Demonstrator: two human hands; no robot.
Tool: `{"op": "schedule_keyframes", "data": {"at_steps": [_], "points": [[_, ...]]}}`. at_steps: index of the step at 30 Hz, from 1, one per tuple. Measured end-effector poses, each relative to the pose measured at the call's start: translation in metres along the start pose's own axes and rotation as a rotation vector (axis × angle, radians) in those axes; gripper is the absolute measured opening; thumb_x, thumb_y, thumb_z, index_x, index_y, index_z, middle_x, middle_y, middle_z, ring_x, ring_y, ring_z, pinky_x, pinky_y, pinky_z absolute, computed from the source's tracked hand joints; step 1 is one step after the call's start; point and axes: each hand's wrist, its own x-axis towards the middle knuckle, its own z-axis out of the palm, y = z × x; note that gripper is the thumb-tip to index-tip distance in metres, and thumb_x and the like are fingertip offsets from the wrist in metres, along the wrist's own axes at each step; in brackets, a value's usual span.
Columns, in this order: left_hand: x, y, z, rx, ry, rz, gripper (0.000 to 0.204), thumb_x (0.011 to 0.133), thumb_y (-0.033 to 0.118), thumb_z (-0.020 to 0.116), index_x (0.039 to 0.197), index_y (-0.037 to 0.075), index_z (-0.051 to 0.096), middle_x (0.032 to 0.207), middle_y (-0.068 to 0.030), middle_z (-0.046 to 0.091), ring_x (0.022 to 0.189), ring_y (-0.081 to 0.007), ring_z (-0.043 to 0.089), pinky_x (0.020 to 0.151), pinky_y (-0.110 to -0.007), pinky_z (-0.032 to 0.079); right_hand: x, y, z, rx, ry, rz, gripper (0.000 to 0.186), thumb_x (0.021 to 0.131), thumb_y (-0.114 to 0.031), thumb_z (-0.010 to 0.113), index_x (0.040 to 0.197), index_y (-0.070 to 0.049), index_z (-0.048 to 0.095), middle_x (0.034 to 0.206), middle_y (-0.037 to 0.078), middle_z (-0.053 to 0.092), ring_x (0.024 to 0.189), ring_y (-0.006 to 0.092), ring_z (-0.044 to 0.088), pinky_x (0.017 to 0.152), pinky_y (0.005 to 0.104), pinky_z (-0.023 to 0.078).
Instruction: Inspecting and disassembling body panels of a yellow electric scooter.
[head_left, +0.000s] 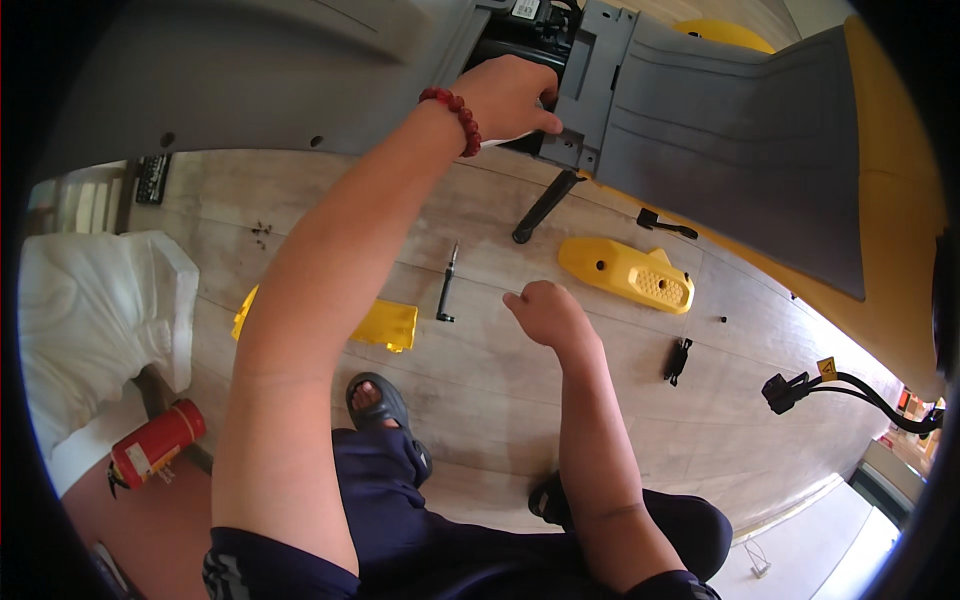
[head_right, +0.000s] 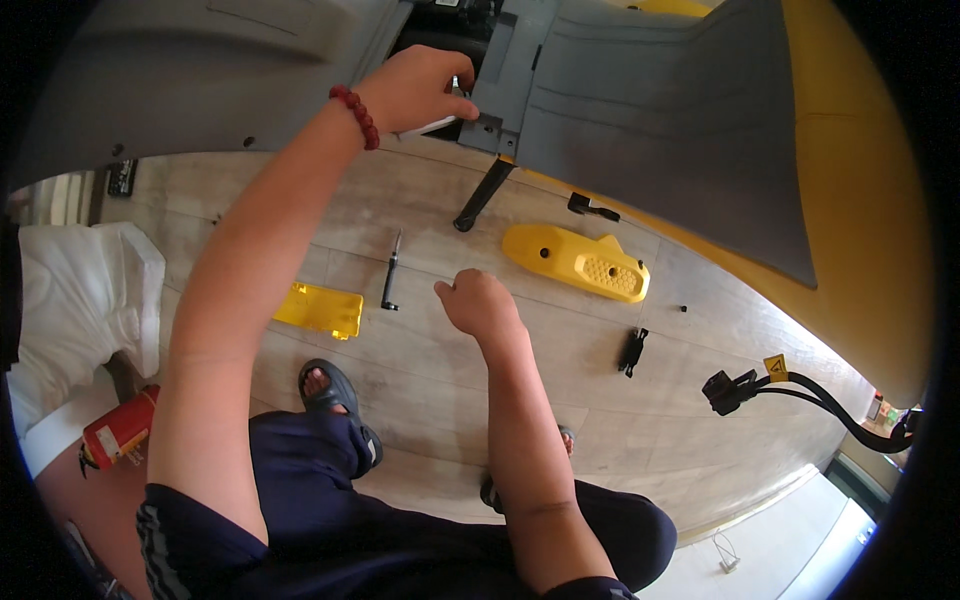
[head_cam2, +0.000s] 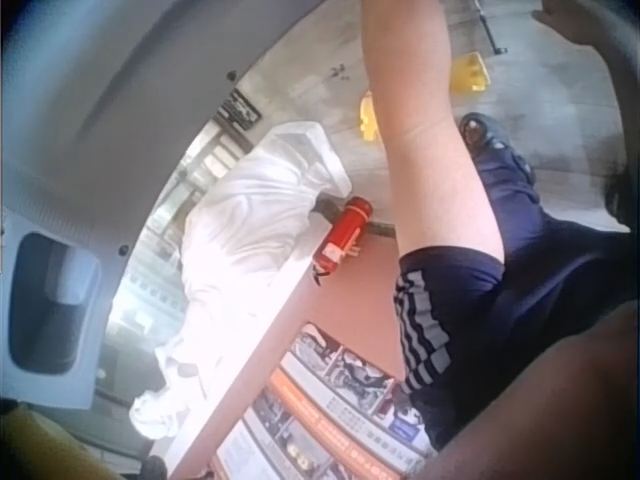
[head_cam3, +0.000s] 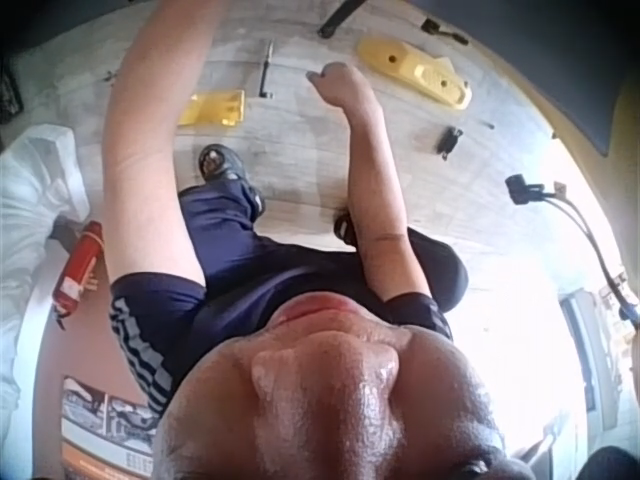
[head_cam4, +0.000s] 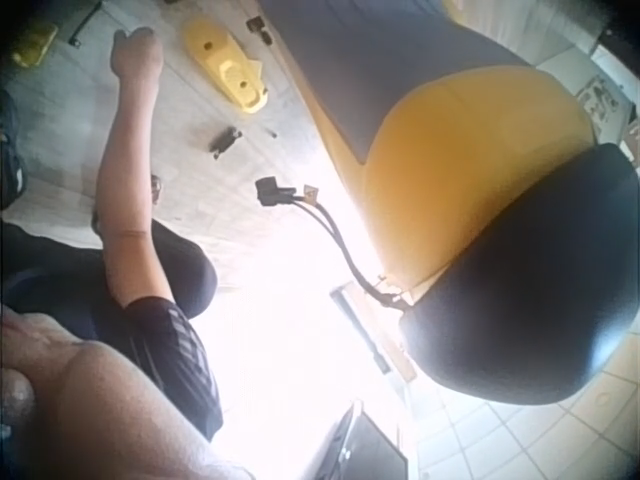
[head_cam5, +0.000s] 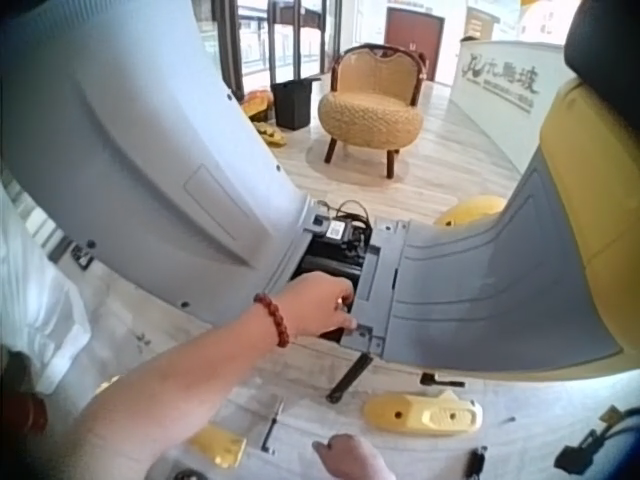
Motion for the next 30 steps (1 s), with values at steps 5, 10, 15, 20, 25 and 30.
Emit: {"op": "schedule_keyframes", "data": {"at_steps": [5,10,15,20,25,30], "points": [[0.002,0.0,-0.001,0.048,-0.041,-0.021,0.034,0.077,0.031,0.072,0.095,0.003,0.065,0.089,-0.0147,0.067,0.081,-0.027,0.065,0.073,-0.034,0.051,0.001,0.004,0.004,0.028,-0.014,0.025,0.043,0.087,-0.038,0.053,0.089,0.003,0.067,0.095,0.023,0.064,0.092,0.0391,0.06,0.081,0.0446,0.048],[0.003,0.005,-0.004,0.096,-0.087,-0.02,0.034,0.078,0.033,0.071,0.095,0.004,0.066,0.088,-0.014,0.067,0.08,-0.0269,0.065,0.073,-0.034,0.051,0.0,0.005,0.007,0.05,0.018,0.036,0.043,0.085,-0.038,0.054,0.089,0.003,0.067,0.094,0.023,0.064,0.091,0.0386,0.06,0.081,0.0434,0.048],[0.005,0.006,-0.025,0.132,-0.202,-0.023,0.033,0.078,0.033,0.071,0.094,0.005,0.067,0.09,-0.0136,0.067,0.082,-0.0257,0.064,0.073,-0.033,0.051,0.0,0.009,0.007,0.05,0.028,0.028,0.044,0.086,-0.038,0.053,0.089,0.003,0.067,0.094,0.024,0.064,0.092,0.0384,0.06,0.081,0.0436,0.047],[0.011,-0.004,-0.059,0.067,0.191,-0.32,0.027,0.08,0.022,0.065,0.094,-0.001,0.066,0.091,-0.0204,0.066,0.088,-0.0342,0.063,0.078,-0.041,0.05,0.001,0.014,0.005,0.041,0.03,0.021,0.045,0.086,-0.039,0.052,0.086,0.004,0.067,0.09,0.024,0.064,0.088,0.0387,0.061,0.08,0.044,0.047],[0.004,-0.01,-0.066,0.162,0.309,-0.406,0.025,0.082,0.02,0.06,0.089,-0.002,0.069,0.089,-0.0228,0.066,0.086,-0.0346,0.065,0.079,-0.04,0.051,0.002,0.012,0.001,0.021,0.029,-0.006,0.045,0.087,-0.039,0.052,0.085,0.004,0.066,0.087,0.024,0.064,0.086,0.0386,0.061,0.08,0.0441,0.048],[0.0,-0.016,-0.056,0.264,0.254,-0.46,0.024,0.082,0.018,0.059,0.091,-0.001,0.07,0.091,-0.021,0.067,0.087,-0.0332,0.065,0.08,-0.04,0.051,0.001,0.007,-0.001,0.051,0.007,0.019,0.045,0.087,-0.038,0.052,0.086,0.004,0.066,0.087,0.024,0.064,0.086,0.0385,0.061,0.08,0.0439,0.048]]}}
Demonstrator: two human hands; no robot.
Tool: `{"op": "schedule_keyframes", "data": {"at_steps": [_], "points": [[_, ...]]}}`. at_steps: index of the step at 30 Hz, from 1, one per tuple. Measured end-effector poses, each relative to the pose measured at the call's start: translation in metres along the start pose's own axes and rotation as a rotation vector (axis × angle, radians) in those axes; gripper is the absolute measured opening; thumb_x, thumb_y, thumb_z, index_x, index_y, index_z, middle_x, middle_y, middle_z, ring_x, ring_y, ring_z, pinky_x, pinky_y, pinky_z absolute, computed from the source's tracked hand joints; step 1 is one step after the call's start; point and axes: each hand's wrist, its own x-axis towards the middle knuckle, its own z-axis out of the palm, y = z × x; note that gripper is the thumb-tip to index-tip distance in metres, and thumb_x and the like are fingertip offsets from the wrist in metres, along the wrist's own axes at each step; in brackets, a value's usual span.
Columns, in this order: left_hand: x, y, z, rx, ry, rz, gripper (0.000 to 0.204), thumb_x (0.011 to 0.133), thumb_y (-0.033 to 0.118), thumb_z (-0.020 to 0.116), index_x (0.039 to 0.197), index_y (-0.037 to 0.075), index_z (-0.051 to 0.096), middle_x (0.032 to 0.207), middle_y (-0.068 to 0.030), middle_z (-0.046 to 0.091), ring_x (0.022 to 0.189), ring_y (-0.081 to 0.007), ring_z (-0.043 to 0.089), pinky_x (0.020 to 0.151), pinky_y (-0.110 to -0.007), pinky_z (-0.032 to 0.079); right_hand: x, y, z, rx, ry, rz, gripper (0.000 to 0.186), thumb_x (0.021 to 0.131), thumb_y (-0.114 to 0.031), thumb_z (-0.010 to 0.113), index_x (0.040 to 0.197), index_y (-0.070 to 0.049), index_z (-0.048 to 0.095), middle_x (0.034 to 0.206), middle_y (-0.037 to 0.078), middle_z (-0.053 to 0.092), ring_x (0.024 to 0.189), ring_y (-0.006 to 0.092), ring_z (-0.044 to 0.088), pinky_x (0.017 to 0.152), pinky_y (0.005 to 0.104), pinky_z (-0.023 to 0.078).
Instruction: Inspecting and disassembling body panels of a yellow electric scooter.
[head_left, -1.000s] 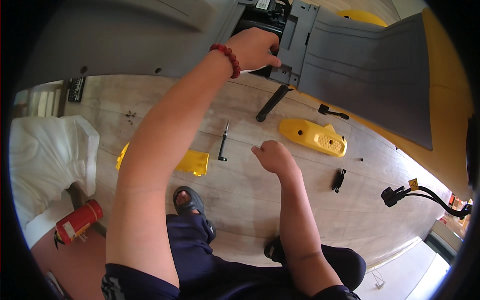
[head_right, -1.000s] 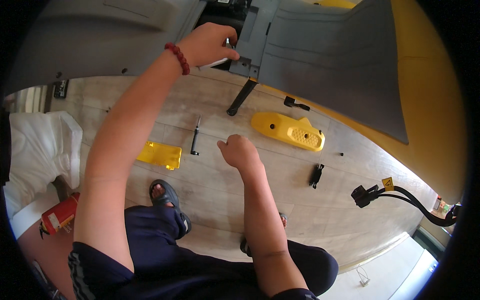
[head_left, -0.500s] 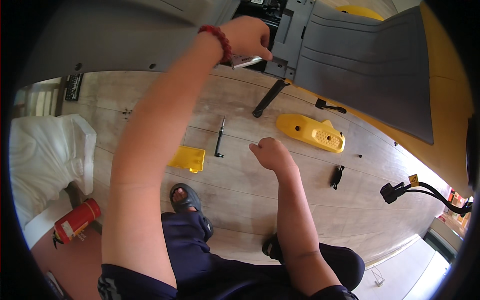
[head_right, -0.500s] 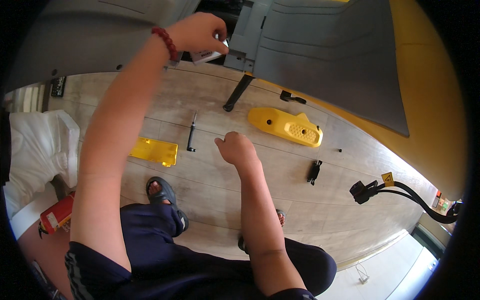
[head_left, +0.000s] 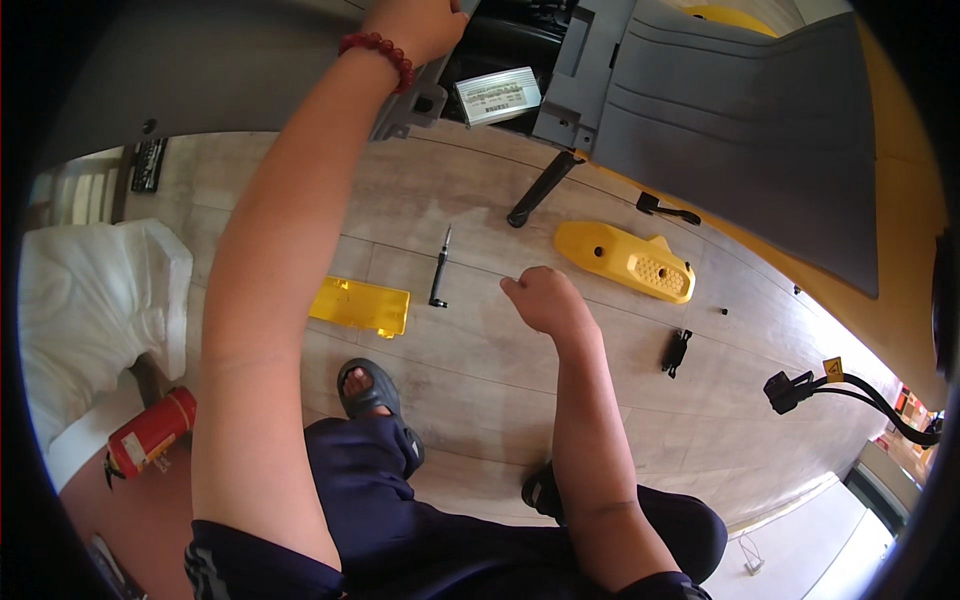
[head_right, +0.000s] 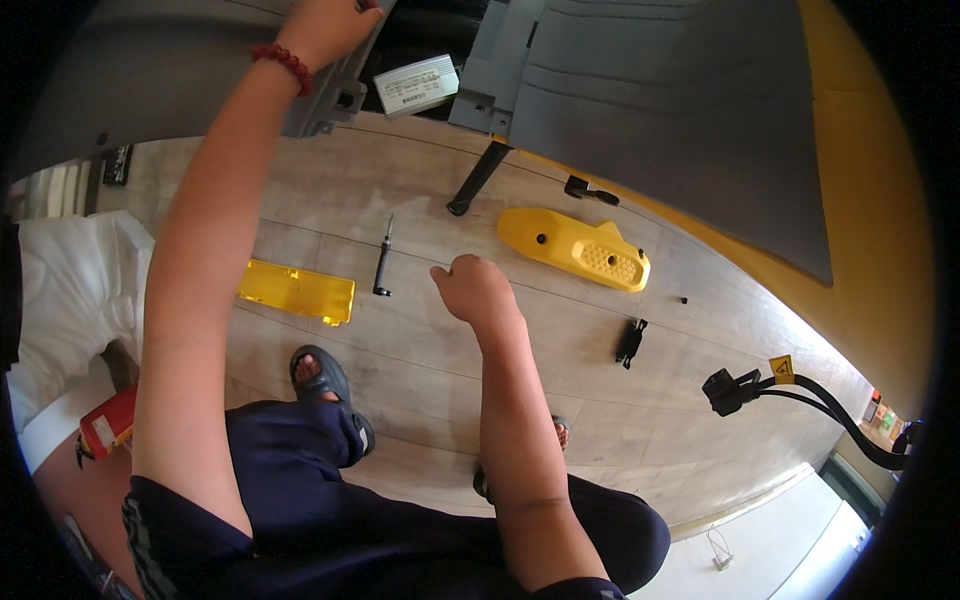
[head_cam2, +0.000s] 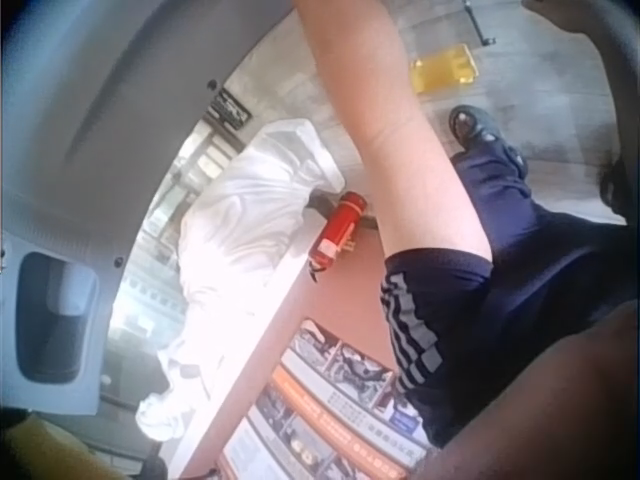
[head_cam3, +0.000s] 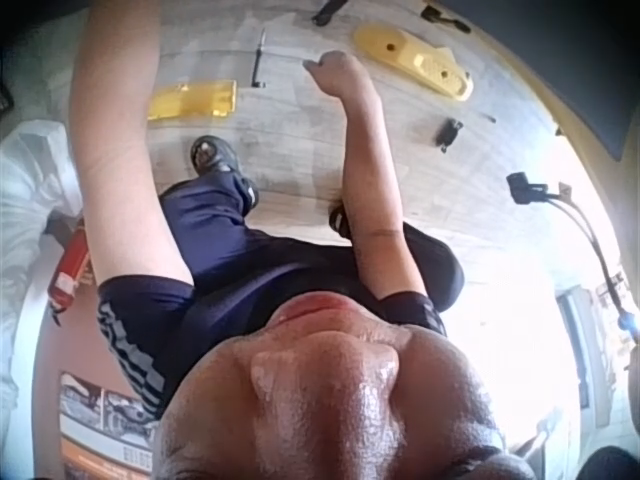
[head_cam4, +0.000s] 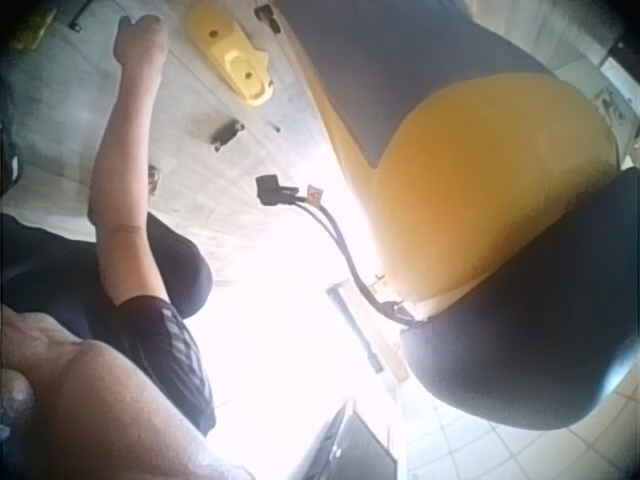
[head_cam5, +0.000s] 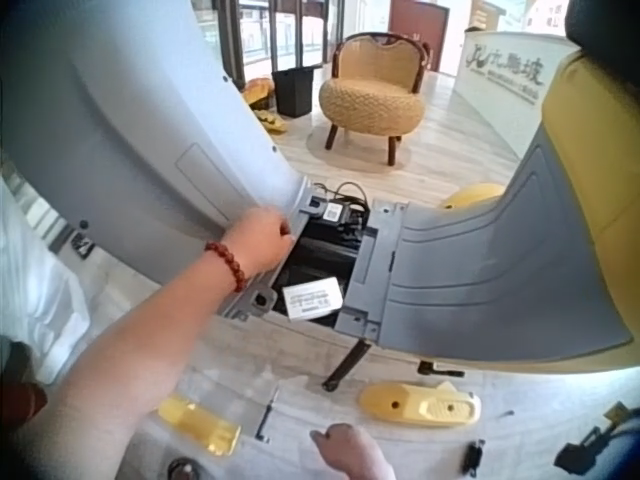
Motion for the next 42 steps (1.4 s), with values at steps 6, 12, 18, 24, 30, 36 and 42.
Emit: {"op": "schedule_keyframes", "data": {"at_steps": [6,12,18,24,30,36,42], "points": [[-0.002,0.002,0.004,0.02,0.014,-0.017,0.02,0.083,0.017,0.058,0.089,0.002,0.069,0.091,-0.0187,0.067,0.087,-0.0334,0.065,0.08,-0.04,0.051,0.001,-0.001,-0.001,0.008,0.008,0.015,0.045,0.086,-0.038,0.053,0.086,0.004,0.066,0.089,0.023,0.065,0.087,0.0383,0.061,0.08,0.0439,0.048],[-0.006,0.002,0.008,0.02,0.014,0.003,0.018,0.082,0.015,0.06,0.09,0.002,0.069,0.093,-0.0181,0.067,0.088,-0.0337,0.064,0.079,-0.04,0.051,0.0,0.001,-0.004,0.013,-0.002,0.017,0.044,0.086,-0.038,0.053,0.086,0.004,0.066,0.09,0.023,0.064,0.087,0.0381,0.061,0.08,0.0431,0.048],[-0.004,-0.01,0.024,0.116,0.079,0.069,0.027,0.08,0.027,0.068,0.096,0.007,0.064,0.094,-0.0165,0.065,0.089,-0.034,0.062,0.076,-0.042,0.05,-0.005,-0.004,-0.01,0.044,0.031,-0.034,0.045,0.086,-0.037,0.053,0.084,0.006,0.066,0.087,0.024,0.064,0.084,0.039,0.061,0.077,0.0433,0.048],[-0.013,-0.011,0.028,0.163,0.077,0.044,0.027,0.08,0.027,0.065,0.098,0.008,0.057,0.094,-0.0147,0.062,0.089,-0.0357,0.061,0.076,-0.045,0.05,-0.013,-0.014,-0.023,0.033,0.051,-0.087,0.044,0.086,-0.037,0.053,0.083,0.006,0.065,0.084,0.025,0.064,0.082,0.039,0.061,0.076,0.0435,0.048],[-0.008,-0.023,0.018,0.179,0.119,0.072,0.025,0.078,0.026,0.064,0.094,0.008,0.056,0.093,-0.0143,0.062,0.086,-0.0357,0.062,0.073,-0.045,0.051,-0.02,-0.016,-0.026,0.051,0.076,-0.074,0.043,0.086,-0.037,0.053,0.084,0.005,0.066,0.084,0.023,0.064,0.083,0.0377,0.062,0.077,0.0425,0.048],[0.006,-0.029,0.016,0.164,0.074,0.051,0.028,0.077,0.025,0.065,0.099,0.009,0.056,0.093,-0.0155,0.063,0.084,-0.036,0.063,0.071,-0.046,0.051,-0.023,-0.011,-0.02,0.027,0.028,-0.069,0.042,0.086,-0.037,0.053,0.085,0.003,0.066,0.085,0.023,0.064,0.084,0.0376,0.061,0.077,0.0423,0.048],[0.002,-0.03,0.022,0.198,0.176,0.101,0.028,0.077,0.023,0.066,0.1,0.011,0.056,0.093,-0.0158,0.062,0.085,-0.0371,0.062,0.072,-0.046,0.051,-0.023,-0.015,-0.017,0.058,0.027,-0.101,0.042,0.086,-0.037,0.053,0.086,0.003,0.066,0.088,0.023,0.064,0.086,0.0383,0.061,0.077,0.043,0.047]]}}
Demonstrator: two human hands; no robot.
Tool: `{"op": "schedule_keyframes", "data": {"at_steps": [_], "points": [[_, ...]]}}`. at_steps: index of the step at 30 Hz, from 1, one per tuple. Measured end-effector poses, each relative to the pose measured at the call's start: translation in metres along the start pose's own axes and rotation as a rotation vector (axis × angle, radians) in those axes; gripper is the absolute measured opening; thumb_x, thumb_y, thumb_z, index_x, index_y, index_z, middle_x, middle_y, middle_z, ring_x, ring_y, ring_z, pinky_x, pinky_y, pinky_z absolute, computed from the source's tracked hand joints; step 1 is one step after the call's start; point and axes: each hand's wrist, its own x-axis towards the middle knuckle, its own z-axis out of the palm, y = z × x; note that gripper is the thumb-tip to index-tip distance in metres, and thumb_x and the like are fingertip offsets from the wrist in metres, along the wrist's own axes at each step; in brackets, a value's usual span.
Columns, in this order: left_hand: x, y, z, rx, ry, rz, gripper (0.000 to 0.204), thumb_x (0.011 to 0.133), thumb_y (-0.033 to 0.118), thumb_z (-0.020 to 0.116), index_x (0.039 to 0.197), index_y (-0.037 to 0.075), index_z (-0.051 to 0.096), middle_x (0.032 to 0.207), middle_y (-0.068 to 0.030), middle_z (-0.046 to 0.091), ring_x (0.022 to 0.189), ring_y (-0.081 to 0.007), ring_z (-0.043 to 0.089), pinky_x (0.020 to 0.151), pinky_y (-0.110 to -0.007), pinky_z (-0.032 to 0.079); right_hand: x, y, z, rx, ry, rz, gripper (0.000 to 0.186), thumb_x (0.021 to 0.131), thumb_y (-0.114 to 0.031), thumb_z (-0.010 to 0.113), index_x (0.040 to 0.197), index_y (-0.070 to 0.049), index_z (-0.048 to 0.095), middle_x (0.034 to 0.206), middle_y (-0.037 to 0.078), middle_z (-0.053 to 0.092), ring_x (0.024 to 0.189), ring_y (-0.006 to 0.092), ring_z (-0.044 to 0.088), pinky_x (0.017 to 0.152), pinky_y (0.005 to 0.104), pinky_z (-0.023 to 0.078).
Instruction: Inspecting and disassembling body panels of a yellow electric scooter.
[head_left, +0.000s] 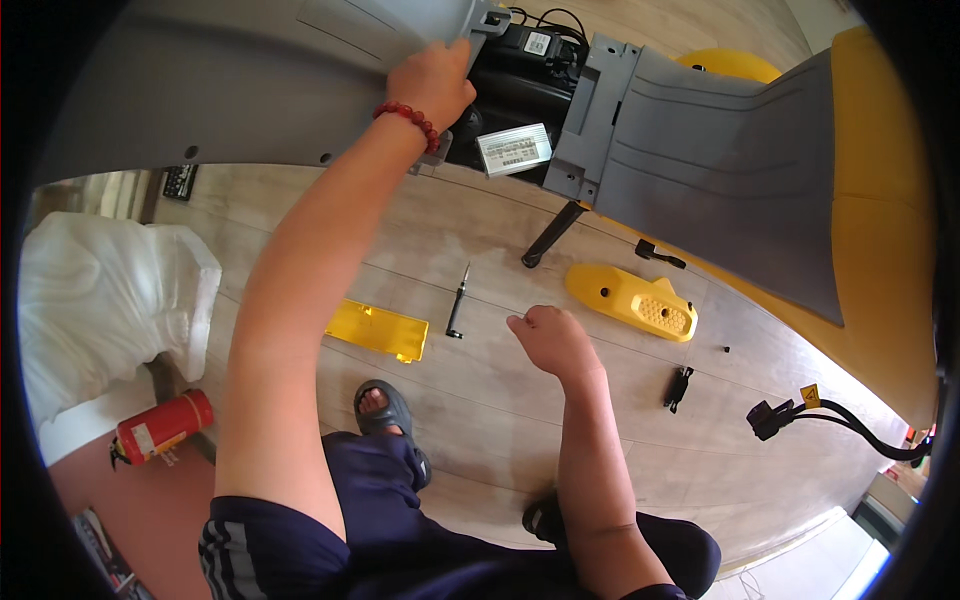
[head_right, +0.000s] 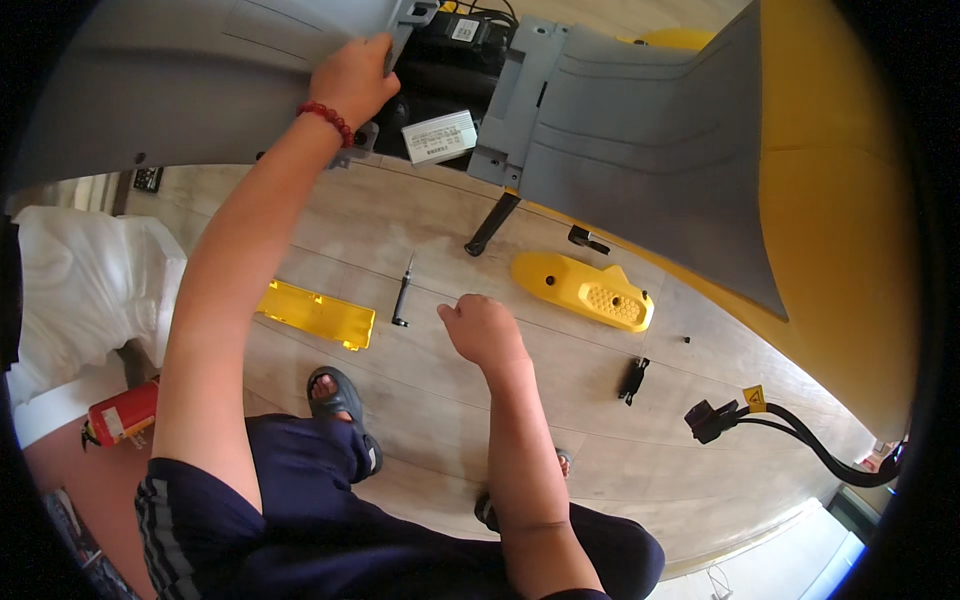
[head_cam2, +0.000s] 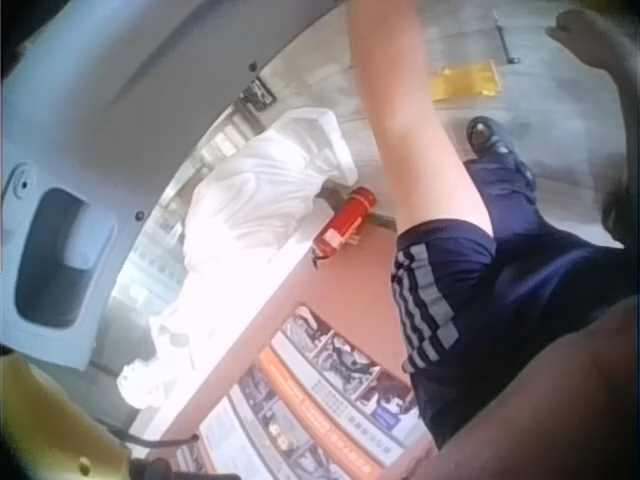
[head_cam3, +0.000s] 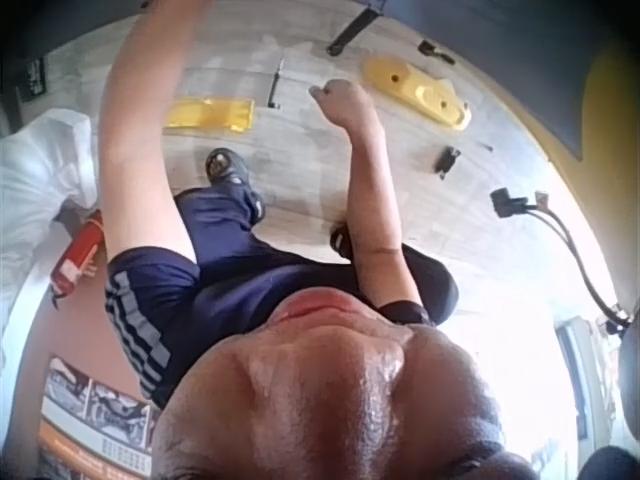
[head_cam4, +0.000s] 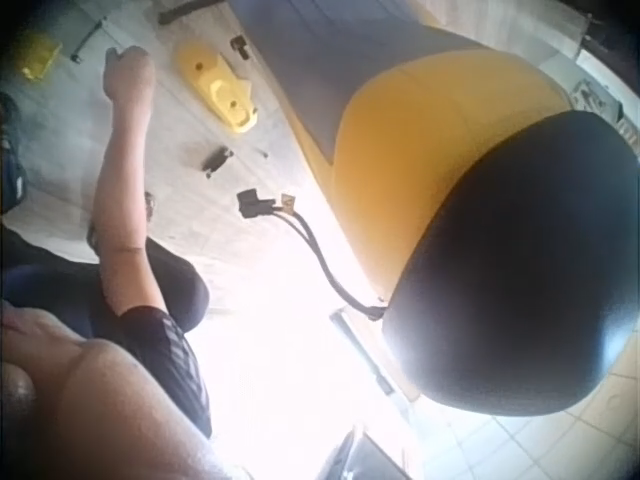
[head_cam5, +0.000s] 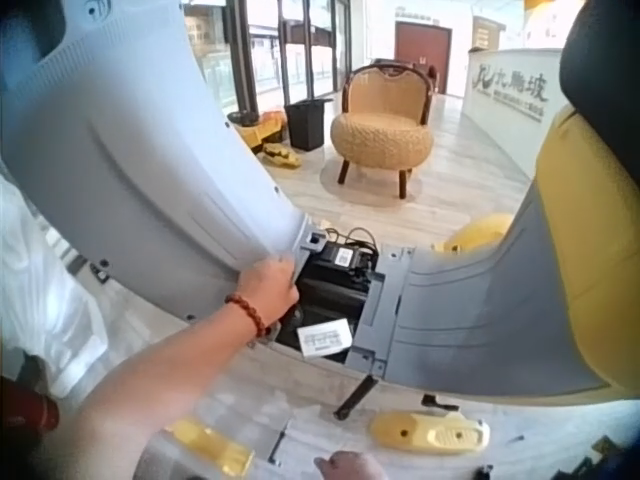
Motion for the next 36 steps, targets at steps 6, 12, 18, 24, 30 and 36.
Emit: {"op": "schedule_keyframes", "data": {"at_steps": [6,12,18,24,30,36], "points": [[0.001,0.004,0.002,-0.004,-0.045,-0.035,0.027,0.078,0.018,0.065,0.103,0.01,0.058,0.1,-0.0157,0.061,0.092,-0.0358,0.06,0.078,-0.045,0.05,0.005,0.0,0.003,0.0,-0.038,-0.006,0.041,0.086,-0.036,0.052,0.081,0.003,0.065,0.087,0.023,0.064,0.085,0.0398,0.06,0.077,0.0452,0.048],[0.01,0.011,-0.001,-0.01,0.009,-0.019,0.022,0.079,0.015,0.063,0.095,0.002,0.057,0.09,-0.0224,0.061,0.084,-0.0388,0.061,0.075,-0.045,0.051,0.013,-0.004,0.006,0.025,-0.05,-0.015,0.042,0.087,-0.036,0.053,0.084,0.004,0.065,0.085,0.024,0.063,0.084,0.0397,0.06,0.076,0.0432,0.048],[0.0,0.005,-0.004,-0.005,-0.052,0.024,0.025,0.081,0.019,0.064,0.097,0.002,0.057,0.092,-0.0222,0.06,0.09,-0.0377,0.06,0.078,-0.044,0.05,0.006,-0.004,0.01,0.012,-0.002,-0.049,0.043,0.086,-0.037,0.054,0.082,0.005,0.064,0.083,0.024,0.063,0.081,0.0392,0.06,0.073,0.0436,0.047],[-0.018,0.004,-0.009,-0.004,-0.065,0.065,0.024,0.083,0.019,0.064,0.097,0.001,0.057,0.096,-0.022,0.058,0.093,-0.0391,0.059,0.081,-0.043,0.049,0.007,-0.007,0.004,0.037,-0.019,-0.015,0.042,0.086,-0.037,0.054,0.08,0.004,0.063,0.081,0.023,0.062,0.079,0.039,0.059,0.072,0.0431,0.047],[-0.01,0.007,-0.014,-0.054,-0.152,-0.017,0.021,0.084,0.015,0.063,0.097,-0.001,0.06,0.099,-0.0226,0.059,0.095,-0.0396,0.058,0.082,-0.044,0.048,0.006,-0.007,0.008,0.014,-0.03,-0.009,0.042,0.086,-0.036,0.054,0.08,0.005,0.062,0.08,0.023,0.062,0.078,0.0393,0.059,0.071,0.0427,0.047],[0.0,0.004,-0.012,-0.104,-0.117,0.06,0.021,0.083,0.014,0.064,0.097,-0.001,0.061,0.099,-0.0242,0.06,0.097,-0.0399,0.058,0.085,-0.044,0.047,0.003,-0.006,0.005,0.031,-0.02,-0.017,0.042,0.086,-0.036,0.054,0.081,0.005,0.062,0.081,0.023,0.063,0.079,0.0396,0.059,0.073,0.0428,0.047]]}}
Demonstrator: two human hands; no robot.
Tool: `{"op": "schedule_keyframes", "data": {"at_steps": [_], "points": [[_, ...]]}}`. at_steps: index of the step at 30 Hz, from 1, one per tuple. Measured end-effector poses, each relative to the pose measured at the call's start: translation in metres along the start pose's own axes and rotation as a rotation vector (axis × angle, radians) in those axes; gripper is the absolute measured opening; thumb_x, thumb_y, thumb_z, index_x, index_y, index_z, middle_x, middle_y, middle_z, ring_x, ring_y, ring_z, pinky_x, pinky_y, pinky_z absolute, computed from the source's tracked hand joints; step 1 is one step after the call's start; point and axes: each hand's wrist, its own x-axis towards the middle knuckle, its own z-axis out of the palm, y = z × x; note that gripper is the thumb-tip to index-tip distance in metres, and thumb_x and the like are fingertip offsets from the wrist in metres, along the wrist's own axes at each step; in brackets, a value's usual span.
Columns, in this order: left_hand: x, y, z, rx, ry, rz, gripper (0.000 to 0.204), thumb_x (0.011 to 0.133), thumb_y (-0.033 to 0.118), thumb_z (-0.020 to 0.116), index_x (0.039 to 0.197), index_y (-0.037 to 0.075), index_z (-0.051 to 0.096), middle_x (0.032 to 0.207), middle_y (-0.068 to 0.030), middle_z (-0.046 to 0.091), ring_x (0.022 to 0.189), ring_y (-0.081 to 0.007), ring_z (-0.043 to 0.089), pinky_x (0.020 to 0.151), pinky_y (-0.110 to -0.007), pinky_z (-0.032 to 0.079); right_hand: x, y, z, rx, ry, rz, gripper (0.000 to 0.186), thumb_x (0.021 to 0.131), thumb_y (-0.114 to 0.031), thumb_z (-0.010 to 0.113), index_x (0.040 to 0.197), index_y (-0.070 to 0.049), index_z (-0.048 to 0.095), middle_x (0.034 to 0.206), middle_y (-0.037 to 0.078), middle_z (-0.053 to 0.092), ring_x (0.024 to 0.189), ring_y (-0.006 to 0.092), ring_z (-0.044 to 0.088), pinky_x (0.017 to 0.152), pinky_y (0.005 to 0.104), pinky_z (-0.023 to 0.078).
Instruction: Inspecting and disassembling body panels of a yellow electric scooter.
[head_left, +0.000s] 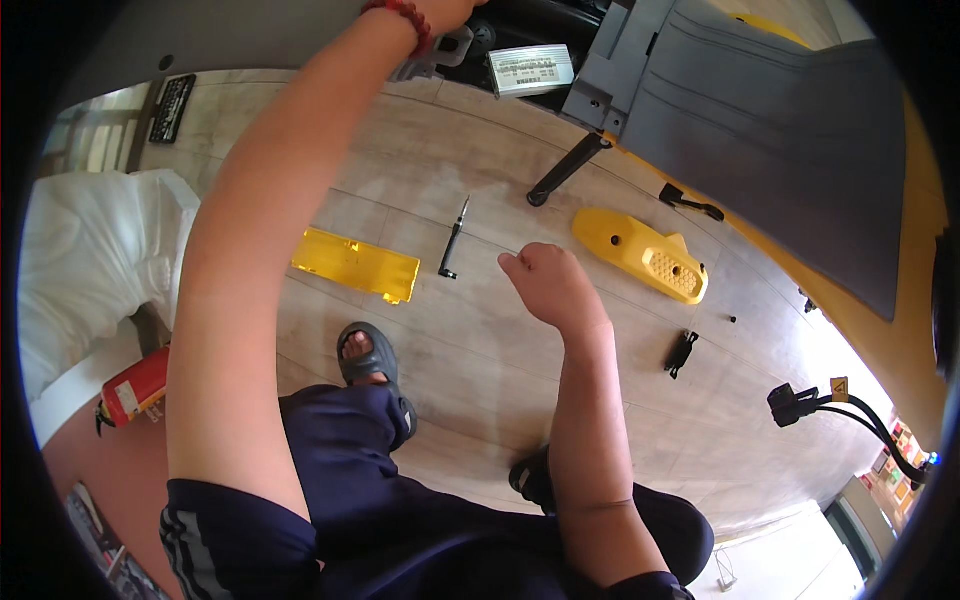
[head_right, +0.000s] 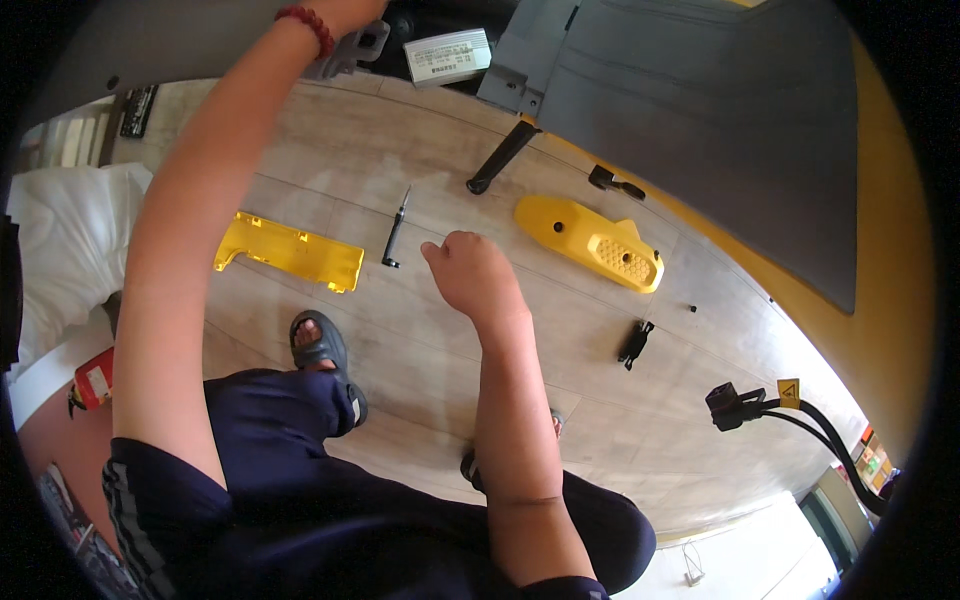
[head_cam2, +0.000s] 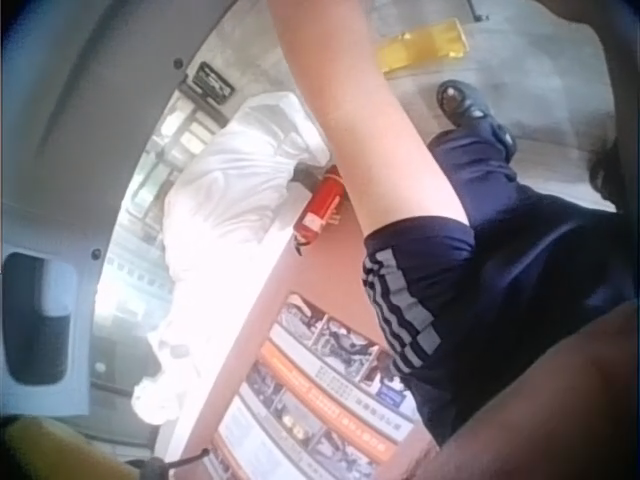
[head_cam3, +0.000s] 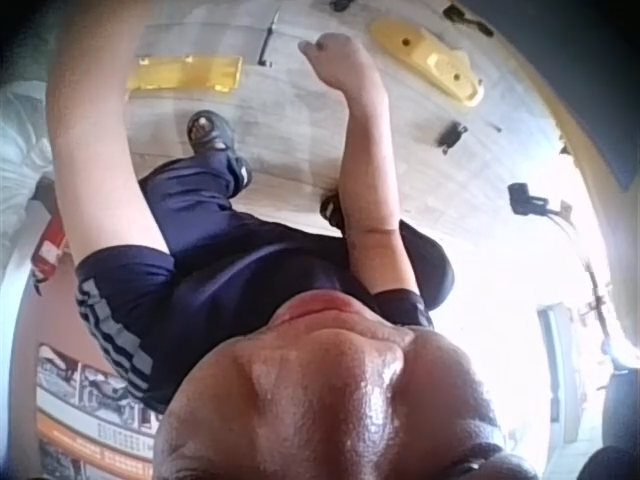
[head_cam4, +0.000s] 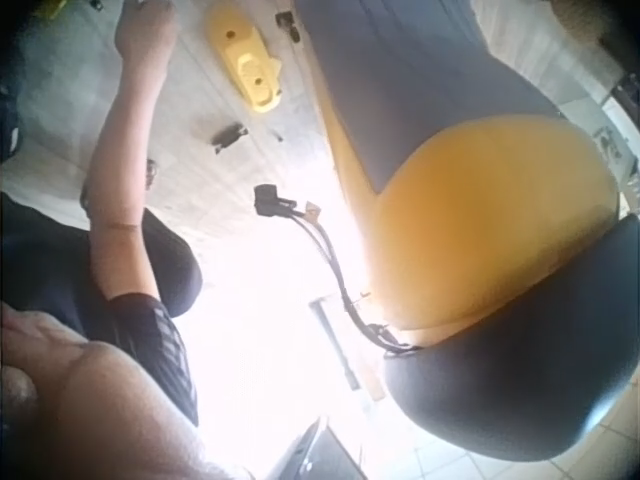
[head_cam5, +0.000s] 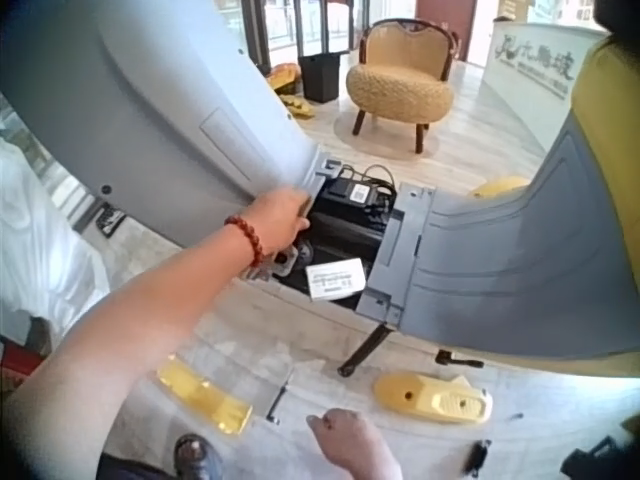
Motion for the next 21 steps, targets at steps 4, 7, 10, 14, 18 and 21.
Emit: {"op": "schedule_keyframes", "data": {"at_steps": [4,7,10,14,18,21], "points": [[0.008,-0.002,-0.005,0.061,-0.043,0.008,0.025,0.082,0.015,0.066,0.1,-0.001,0.061,0.104,-0.024,0.059,0.101,-0.0403,0.056,0.087,-0.043,0.046,-0.004,-0.001,-0.002,-0.04,0.014,-0.028,0.042,0.087,-0.036,0.054,0.082,0.005,0.062,0.081,0.023,0.063,0.079,0.0391,0.059,0.073,0.0424,0.046],[-0.006,-0.001,-0.003,0.018,0.044,0.058,0.026,0.082,0.017,0.065,0.102,-0.001,0.061,0.107,-0.0225,0.058,0.103,-0.0391,0.054,0.089,-0.043,0.045,-0.01,0.0,-0.002,0.0,0.016,-0.019,0.043,0.087,-0.037,0.054,0.082,0.005,0.062,0.081,0.023,0.063,0.079,0.0389,0.059,0.073,0.0423,0.046],[-0.04,-0.004,0.004,-0.062,0.12,0.146,0.029,0.082,0.019,0.064,0.104,0.0,0.061,0.108,-0.0197,0.057,0.104,-0.0362,0.052,0.089,-0.043,0.043,-0.012,0.001,-0.004,0.003,0.014,-0.024,0.043,0.087,-0.036,0.054,0.082,0.005,0.063,0.081,0.023,0.063,0.079,0.0384,0.059,0.073,0.0421,0.047],[-0.071,-0.01,0.011,0.076,0.185,0.368,0.036,0.076,0.021,0.07,0.109,0.01,0.059,0.11,-0.0109,0.057,0.107,-0.0287,0.054,0.087,-0.041,0.044,-0.01,-0.003,-0.009,-0.01,0.013,-0.017,0.043,0.087,-0.036,0.054,0.083,0.005,0.063,0.081,0.023,0.063,0.079,0.0378,0.06,0.074,0.0418,0.047],[-0.072,-0.016,0.01,0.348,0.159,0.44,0.051,0.071,0.022,0.075,0.118,0.017,0.056,0.122,-0.0033,0.053,0.117,-0.0205,0.047,0.093,-0.039,0.039,-0.008,-0.008,-0.01,0.015,0.014,0.008,0.043,0.088,-0.036,0.053,0.083,0.006,0.062,0.081,0.023,0.062,0.079,0.0375,0.059,0.073,0.0415,0.047],[-0.067,-0.019,0.009,0.157,0.141,0.464,0.039,0.076,0.017,0.066,0.112,0.004,0.059,0.106,-0.0154,0.055,0.104,-0.032,0.051,0.09,-0.045,0.039,-0.007,-0.004,-0.009,0.027,0.03,0.001,0.043,0.087,-0.036,0.054,0.082,0.006,0.062,0.08,0.022,0.062,0.077,0.0372,0.059,0.072,0.0415,0.047]]}}
